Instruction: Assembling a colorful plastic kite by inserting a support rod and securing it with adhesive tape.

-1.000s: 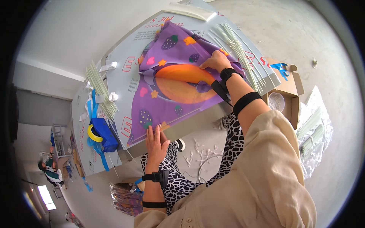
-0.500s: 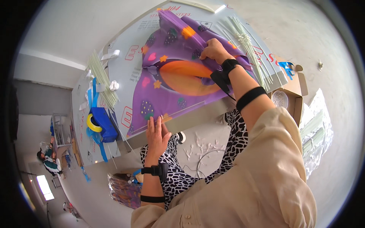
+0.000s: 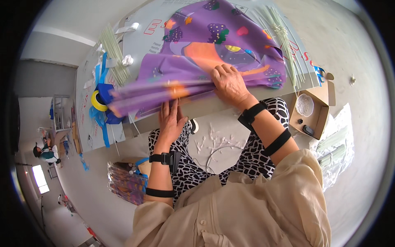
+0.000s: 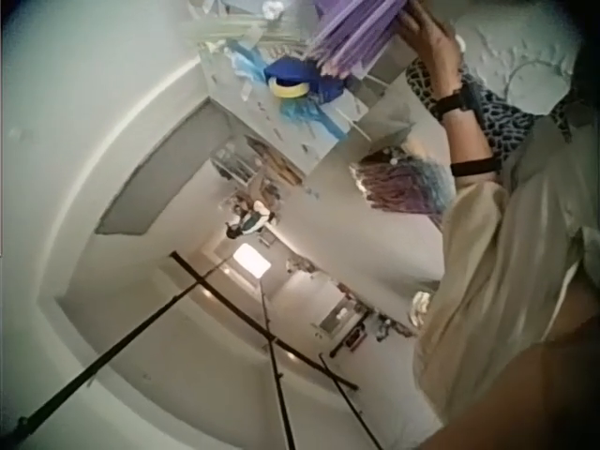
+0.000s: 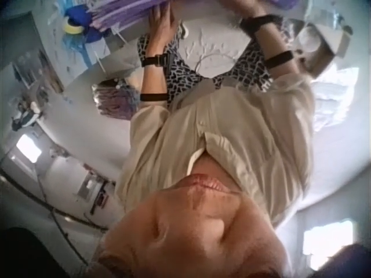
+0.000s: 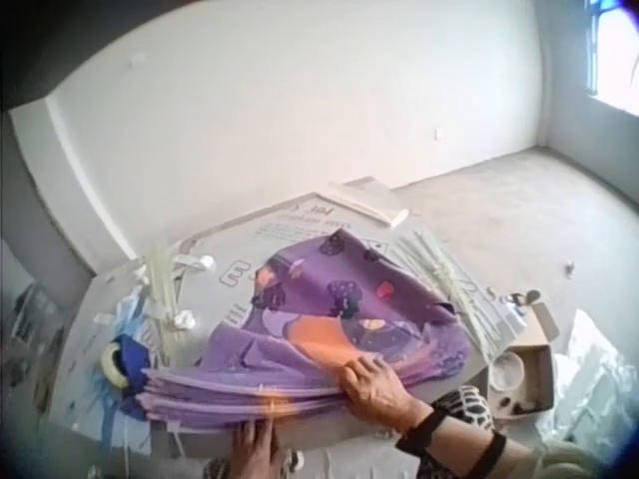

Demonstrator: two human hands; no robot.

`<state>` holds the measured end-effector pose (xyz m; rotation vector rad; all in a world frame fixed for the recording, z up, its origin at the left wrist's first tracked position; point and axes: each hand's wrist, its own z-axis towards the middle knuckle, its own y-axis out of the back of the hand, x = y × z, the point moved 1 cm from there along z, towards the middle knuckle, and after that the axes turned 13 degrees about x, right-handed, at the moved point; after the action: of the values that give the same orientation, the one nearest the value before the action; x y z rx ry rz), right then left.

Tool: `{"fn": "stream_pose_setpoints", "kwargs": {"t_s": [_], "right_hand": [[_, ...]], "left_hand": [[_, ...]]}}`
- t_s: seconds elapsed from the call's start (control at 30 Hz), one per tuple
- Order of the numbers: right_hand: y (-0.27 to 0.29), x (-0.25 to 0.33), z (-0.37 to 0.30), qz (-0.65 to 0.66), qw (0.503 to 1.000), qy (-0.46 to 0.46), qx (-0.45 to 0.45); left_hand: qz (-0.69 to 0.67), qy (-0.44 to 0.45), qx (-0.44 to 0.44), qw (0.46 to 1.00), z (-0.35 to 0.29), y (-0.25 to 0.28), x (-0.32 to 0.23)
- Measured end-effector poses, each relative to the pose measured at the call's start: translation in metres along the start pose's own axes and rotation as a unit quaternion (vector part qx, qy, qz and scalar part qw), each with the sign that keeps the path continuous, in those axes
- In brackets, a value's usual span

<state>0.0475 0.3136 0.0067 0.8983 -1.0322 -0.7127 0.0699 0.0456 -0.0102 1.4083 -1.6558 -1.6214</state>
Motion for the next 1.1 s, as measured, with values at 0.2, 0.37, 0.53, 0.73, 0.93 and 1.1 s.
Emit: {"fn": "stream_pose_setpoints", "kwargs": {"t_s": [0.2, 0.37, 0.53, 0.73, 0.93, 1.1], "right_hand": [[0.0, 0.022, -0.009, -0.162, 0.982, 0.072, -0.064], [-0.017, 0.019, -0.003, -0.13, 0.991, 0.04, 0.012], [-0.013, 0.019, 0.003, -0.058, 0.997, 0.019, 0.045], [-0.016, 0.019, 0.0, -0.024, 0.999, 0.009, -0.032], [-0.014, 0.018, -0.001, -0.105, 0.993, 0.002, -0.054], [0.005, -0.003, 0.021, 0.04, 0.99, -0.133, -0.033]], "left_hand": [[-0.001, -0.01, -0.008, 1.0, 0.0, 0.005, -0.005], [-0.019, -0.016, -0.014, 1.0, 0.002, 0.003, -0.002], [-0.031, -0.011, -0.021, 0.999, 0.001, 0.002, 0.002], [-0.023, -0.008, -0.027, 0.999, 0.001, 0.001, -0.001], [-0.027, 0.011, -0.003, 1.0, 0.001, -0.001, -0.001], [-0.039, 0.021, 0.01, 0.999, 0.002, 0.0, 0.0]]}}
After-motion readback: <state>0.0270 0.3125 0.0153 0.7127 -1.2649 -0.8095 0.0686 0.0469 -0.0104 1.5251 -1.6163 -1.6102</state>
